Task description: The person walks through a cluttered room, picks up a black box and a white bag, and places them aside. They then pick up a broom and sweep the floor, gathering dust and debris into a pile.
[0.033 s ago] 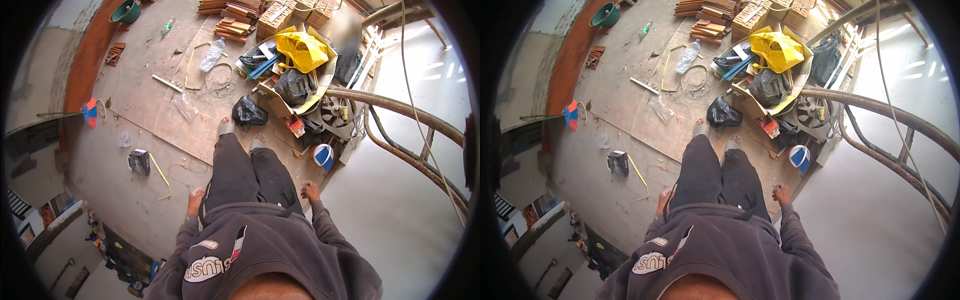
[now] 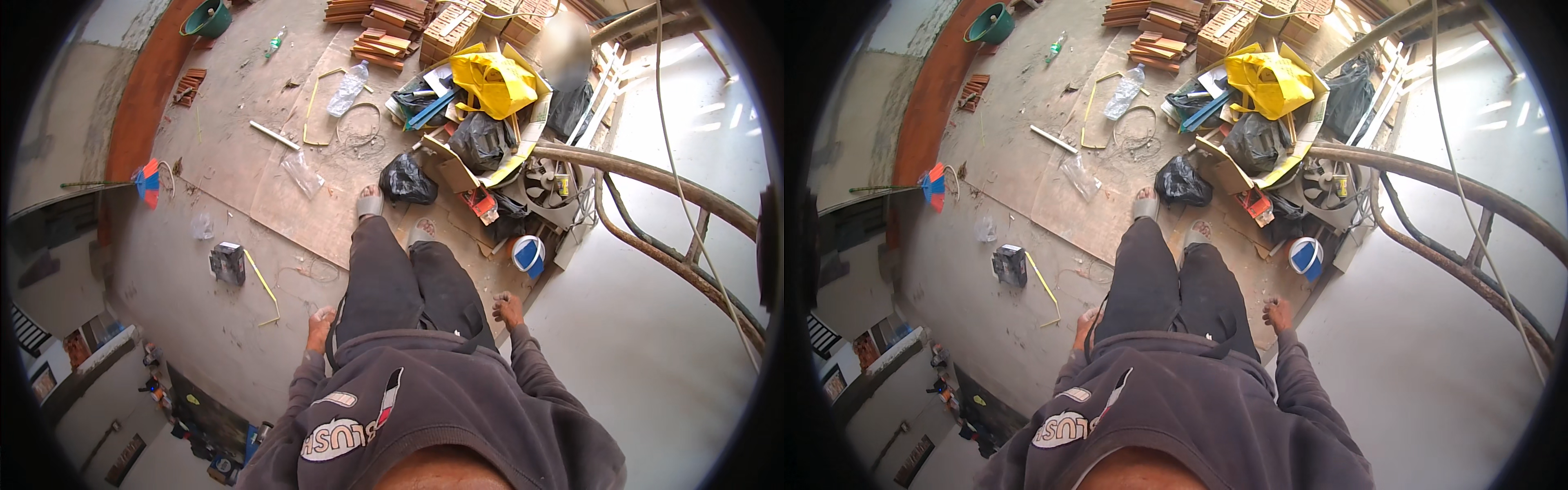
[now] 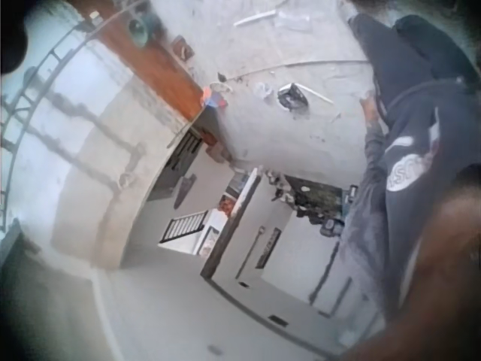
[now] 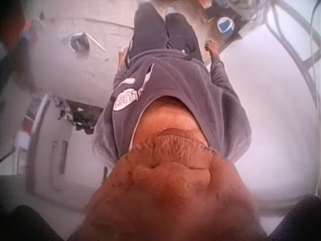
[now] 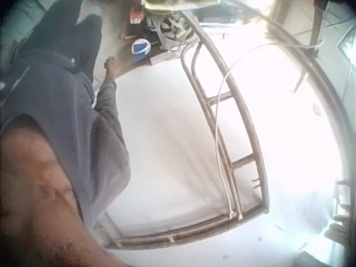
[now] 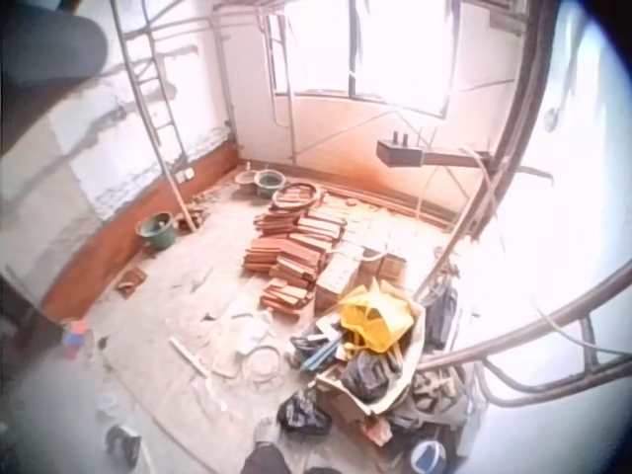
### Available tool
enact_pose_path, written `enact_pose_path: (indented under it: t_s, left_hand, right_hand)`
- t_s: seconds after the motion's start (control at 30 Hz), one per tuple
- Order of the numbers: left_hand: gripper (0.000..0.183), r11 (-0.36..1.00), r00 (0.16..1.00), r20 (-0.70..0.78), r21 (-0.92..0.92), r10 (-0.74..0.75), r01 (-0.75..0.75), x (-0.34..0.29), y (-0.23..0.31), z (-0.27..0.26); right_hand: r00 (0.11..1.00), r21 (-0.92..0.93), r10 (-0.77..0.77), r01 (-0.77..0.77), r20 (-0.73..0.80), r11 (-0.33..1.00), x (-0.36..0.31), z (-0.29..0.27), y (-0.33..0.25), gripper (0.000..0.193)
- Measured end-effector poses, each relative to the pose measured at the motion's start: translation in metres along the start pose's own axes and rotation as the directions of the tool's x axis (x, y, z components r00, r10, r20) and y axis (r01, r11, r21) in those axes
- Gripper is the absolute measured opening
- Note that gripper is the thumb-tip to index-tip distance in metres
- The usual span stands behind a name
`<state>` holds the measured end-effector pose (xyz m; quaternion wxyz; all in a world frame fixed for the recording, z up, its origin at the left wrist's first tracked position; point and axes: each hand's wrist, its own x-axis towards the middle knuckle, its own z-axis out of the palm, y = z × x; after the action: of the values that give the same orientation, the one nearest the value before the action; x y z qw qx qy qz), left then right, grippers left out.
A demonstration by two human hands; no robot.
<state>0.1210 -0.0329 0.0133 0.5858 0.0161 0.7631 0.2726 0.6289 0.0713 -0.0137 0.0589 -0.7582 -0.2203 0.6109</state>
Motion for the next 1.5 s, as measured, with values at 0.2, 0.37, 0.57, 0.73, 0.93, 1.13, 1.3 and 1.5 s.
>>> enact_pose_path:
  t_s: [0.2, 0.37, 0.57, 0.73, 0.93, 1.13, 1.3, 1.5]
  left_hand:
    - [0.036, 0.999, 0.998, -0.063, -0.047, 0.017, -0.020, -0.008, -0.018, -0.004]
    - [0.035, 0.996, 0.997, -0.028, -0.053, 0.065, -0.067, -0.002, -0.014, -0.003]
    - [0.034, 0.991, 0.997, -0.055, -0.128, -0.053, 0.045, -0.005, -0.005, -0.020]
    - [0.035, 0.992, 0.993, -0.026, -0.037, -0.118, 0.117, 0.008, 0.025, -0.043]
    - [0.041, 0.992, 0.999, -0.013, -0.124, -0.035, 0.033, 0.026, 0.056, -0.086]
    - [0.039, 0.998, 0.995, -0.081, 0.016, -0.059, 0.061, 0.017, 0.075, -0.154]
    - [0.040, 0.997, 0.995, -0.088, -0.064, -0.036, 0.031, 0.029, 0.090, -0.215]
    - [0.045, 0.994, 0.991, -0.124, -0.092, 0.053, -0.065, 0.054, 0.133, -0.251]
  right_hand:
    - [0.991, 0.005, -0.133, 0.133, 0.023, 0.991, 0.015, -0.002, -0.045, 0.025]
    - [0.986, 0.024, -0.161, 0.160, 0.033, 0.987, 0.021, 0.008, -0.064, 0.026]
    - [0.991, 0.009, -0.128, 0.128, 0.039, 0.992, 0.014, 0.026, -0.073, 0.027]
    - [0.995, 0.041, -0.092, 0.091, 0.024, 0.995, -0.009, 0.033, -0.062, 0.024]
    - [0.999, -0.025, 0.008, -0.009, -0.036, 1.000, -0.030, 0.062, -0.048, 0.023]
    - [0.998, 0.065, -0.052, 0.053, -0.023, 0.996, -0.034, 0.125, -0.063, 0.019]
    - [0.993, 0.014, -0.115, 0.115, -0.011, 0.993, -0.055, 0.178, -0.089, 0.018]
    - [0.945, -0.322, -0.325, 0.317, 0.029, 0.892, -0.049, 0.204, -0.096, 0.016]
